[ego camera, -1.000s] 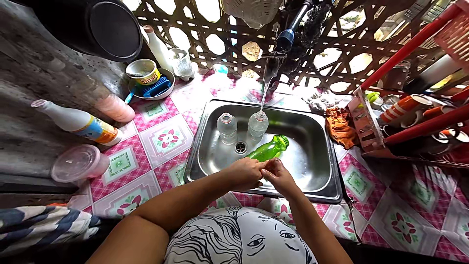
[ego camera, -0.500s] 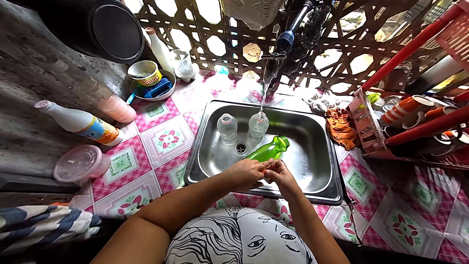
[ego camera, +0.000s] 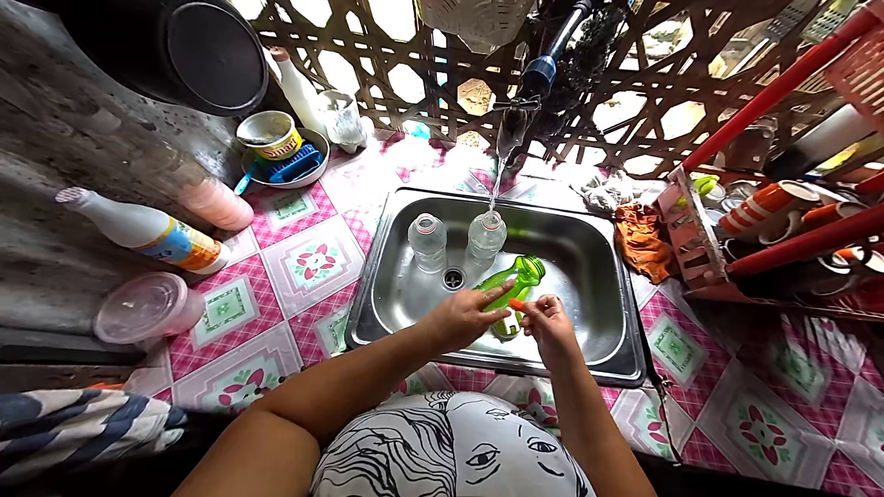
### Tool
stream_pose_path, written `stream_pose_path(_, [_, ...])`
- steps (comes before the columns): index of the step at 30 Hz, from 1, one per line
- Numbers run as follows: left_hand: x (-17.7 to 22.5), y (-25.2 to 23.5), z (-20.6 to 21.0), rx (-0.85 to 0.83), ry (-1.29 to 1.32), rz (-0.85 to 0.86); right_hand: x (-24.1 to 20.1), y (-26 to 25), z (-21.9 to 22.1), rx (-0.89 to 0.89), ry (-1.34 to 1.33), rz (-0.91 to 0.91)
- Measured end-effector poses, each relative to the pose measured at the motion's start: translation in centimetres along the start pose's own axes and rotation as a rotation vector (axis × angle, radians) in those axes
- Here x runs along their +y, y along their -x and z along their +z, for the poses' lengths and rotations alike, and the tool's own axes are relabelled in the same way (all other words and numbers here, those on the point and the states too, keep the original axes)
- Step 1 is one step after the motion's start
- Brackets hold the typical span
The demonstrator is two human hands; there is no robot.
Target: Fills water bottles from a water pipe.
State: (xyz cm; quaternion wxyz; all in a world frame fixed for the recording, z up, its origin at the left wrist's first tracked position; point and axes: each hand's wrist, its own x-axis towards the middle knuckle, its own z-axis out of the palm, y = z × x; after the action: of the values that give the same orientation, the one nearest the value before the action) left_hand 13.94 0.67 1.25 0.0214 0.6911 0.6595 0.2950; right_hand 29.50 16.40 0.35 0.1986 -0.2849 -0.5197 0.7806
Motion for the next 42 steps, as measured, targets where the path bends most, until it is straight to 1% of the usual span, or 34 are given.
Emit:
stream_pose_path(1, [-0.3,-0.2,0.0,0.046,0.037,-0.092,-0.2,-0.2,-0.7,0.053,-0.067,0.025])
stream_pose_path(2, [-0.7,-0.5,-0.2,0.046,0.1,-0.22,-0.5,-0.3,-1.5,0.098,-0.139,0.049])
stream_pose_path(3, [-1.3,-0.9,-0.5,0.012,0.186,-0.382,-0.7,-0.4,-2.3,0.129,-0.209,0.068])
stream_pose_path(4, [-2.3,-1.5,-0.7,-0.014,0.272,-0.539,-0.9,-0.4,-3.0,0.152,-0.275,0.087])
stream_pose_path(6, [-5.2,-2.3,0.0,-0.001,0.399,-0.779,-1.1,-0.3,-4.1,0.177,-0.389,0.122])
stream_pose_path(8, [-8.2,-3.0,1.6,0.055,0.518,-0.959,-1.2,0.1,-4.9,0.184,-0.502,0.127])
stream_pose_path(11, [-10.7,-4.7,3.9,0.18,0.601,-1.141,-0.4,0.6,-5.6,0.127,-0.69,0.026])
stream_pose_path(12, [-11.3,-5.4,4.7,0.222,0.587,-1.161,-0.2,0.8,-5.6,0.12,-0.724,-0.006])
stream_pose_path(14, [-12.2,-6.8,6.1,0.282,0.501,-1.141,-0.1,0.9,-5.9,0.116,-0.753,-0.038])
stream_pose_path(16, [-12.4,-7.8,6.6,0.304,0.367,-1.127,-0.2,1.1,-6.5,0.128,-0.784,-0.027])
stream_pose_path(18, [-12.2,-8.1,6.6,0.289,0.282,-1.149,-0.6,1.4,-7.0,0.153,-0.752,0.001])
stream_pose_path(20, [-12.1,-8.2,6.4,0.232,0.232,-1.154,-0.7,1.8,-7.6,0.171,-0.708,0.009])
stream_pose_path(22, [-12.2,-8.3,6.2,0.185,0.215,-1.127,-0.5,2.0,-8.2,0.159,-0.676,-0.007])
stream_pose_path(26, [-13.2,-8.1,6.4,0.279,0.319,-1.086,-0.6,1.7,-7.7,0.148,-0.588,-0.012])
stream_pose_path(30, [-12.6,-6.8,7.2,0.46,0.397,-1.022,-2.4,-1.5,-5.3,0.049,-0.395,-0.021])
stream_pose_path(31, [-12.2,-6.4,7.1,0.478,0.412,-1.009,-3.1,-2.8,-4.3,0.018,-0.342,-0.031])
stream_pose_path(33, [-11.1,-5.5,6.5,0.464,0.422,-0.996,-4.4,-5.9,-2.0,-0.034,-0.279,-0.028])
stream_pose_path(35, [-9.9,-4.5,5.7,0.493,0.449,-0.961,-5.5,-9.5,0.9,-0.04,-0.185,0.039])
stream_pose_path(37, [-8.7,-3.5,5.1,0.532,0.465,-0.942,-5.9,-13.1,3.7,-0.047,0.046,0.092])
stream_pose_path(39, [-8.0,-2.8,4.9,0.572,0.473,-0.95,-5.9,-15.7,6.2,-0.107,0.347,0.117])
stream_pose_path(41, [-7.5,-2.3,4.3,0.545,0.463,-1.01,-6.1,-17.1,8.3,-0.22,0.523,0.112])
stream_pose_path(42, [-7.3,-2.2,3.9,0.51,0.45,-1.049,-6.1,-17.4,8.9,-0.264,0.555,0.093])
